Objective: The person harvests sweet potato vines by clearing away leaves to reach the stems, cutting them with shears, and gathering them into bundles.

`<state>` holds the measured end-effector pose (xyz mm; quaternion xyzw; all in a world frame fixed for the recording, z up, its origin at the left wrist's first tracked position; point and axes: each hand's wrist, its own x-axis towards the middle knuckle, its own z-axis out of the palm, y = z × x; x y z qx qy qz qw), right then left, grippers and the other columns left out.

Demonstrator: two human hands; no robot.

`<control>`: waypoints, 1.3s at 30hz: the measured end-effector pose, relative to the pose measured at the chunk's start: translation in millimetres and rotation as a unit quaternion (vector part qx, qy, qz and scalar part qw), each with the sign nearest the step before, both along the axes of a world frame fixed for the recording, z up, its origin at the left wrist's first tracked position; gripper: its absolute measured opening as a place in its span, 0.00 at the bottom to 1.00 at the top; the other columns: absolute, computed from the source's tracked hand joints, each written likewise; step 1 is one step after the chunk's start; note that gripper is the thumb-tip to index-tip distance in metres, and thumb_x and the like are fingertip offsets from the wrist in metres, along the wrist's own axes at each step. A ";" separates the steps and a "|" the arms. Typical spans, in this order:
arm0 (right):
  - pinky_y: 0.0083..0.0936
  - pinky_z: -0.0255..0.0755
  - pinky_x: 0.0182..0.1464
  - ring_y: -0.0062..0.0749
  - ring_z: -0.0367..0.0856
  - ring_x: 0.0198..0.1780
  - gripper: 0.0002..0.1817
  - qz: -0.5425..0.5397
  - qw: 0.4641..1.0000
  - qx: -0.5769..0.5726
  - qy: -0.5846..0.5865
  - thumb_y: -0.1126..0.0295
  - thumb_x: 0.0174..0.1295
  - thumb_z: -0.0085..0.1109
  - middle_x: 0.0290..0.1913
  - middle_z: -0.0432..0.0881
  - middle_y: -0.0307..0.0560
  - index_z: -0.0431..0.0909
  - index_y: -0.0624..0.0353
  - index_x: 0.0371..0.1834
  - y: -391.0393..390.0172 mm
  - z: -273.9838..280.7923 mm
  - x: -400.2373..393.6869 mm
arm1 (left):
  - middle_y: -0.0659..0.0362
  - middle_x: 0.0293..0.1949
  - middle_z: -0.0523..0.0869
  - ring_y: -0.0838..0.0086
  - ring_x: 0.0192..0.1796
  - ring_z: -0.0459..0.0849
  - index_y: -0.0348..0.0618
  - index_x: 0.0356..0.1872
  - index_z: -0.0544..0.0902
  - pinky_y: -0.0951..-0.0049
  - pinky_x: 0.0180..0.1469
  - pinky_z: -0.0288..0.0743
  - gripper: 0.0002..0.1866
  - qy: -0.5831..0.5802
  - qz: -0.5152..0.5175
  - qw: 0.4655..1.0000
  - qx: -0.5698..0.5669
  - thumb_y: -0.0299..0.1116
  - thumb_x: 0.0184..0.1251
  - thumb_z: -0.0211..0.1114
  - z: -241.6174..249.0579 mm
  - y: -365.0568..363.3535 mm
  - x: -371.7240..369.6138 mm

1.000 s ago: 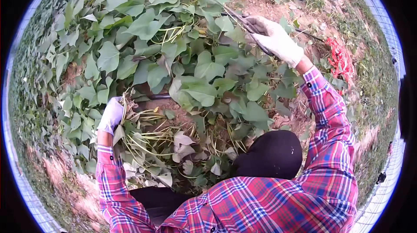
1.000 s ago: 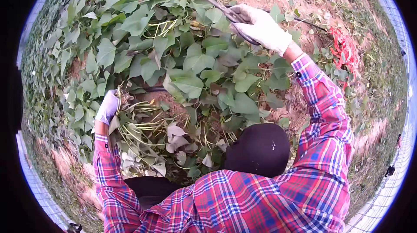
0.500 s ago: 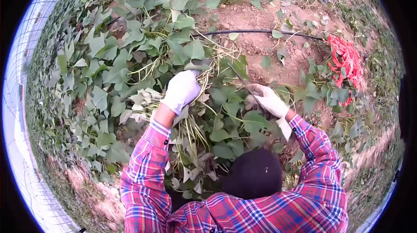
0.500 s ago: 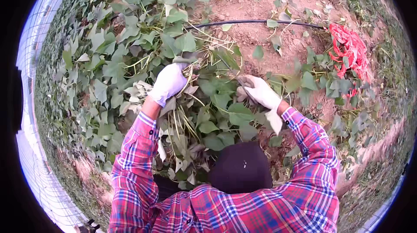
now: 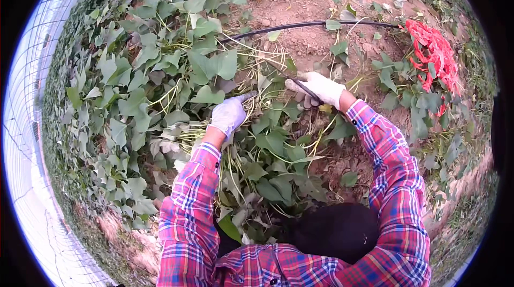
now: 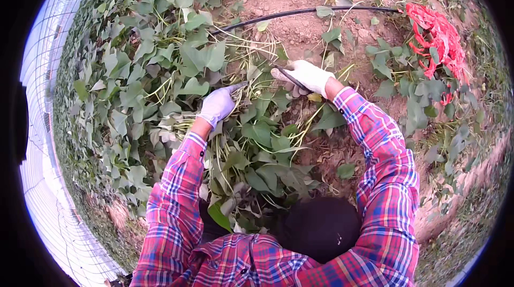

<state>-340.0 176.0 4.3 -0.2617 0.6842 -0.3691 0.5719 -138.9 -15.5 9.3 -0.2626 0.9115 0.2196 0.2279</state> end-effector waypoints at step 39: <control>0.16 0.59 0.14 0.18 0.69 0.14 0.21 -0.123 0.992 -0.008 0.041 0.49 0.67 0.55 0.20 0.73 0.37 0.75 0.59 0.35 -58.3 -19.8 8.7 | 0.43 0.45 0.85 0.52 0.47 0.85 0.44 0.58 0.79 0.60 0.51 0.77 0.26 0.084 0.056 0.994 0.028 0.23 0.54 0.56 -72.1 -6.1 21.5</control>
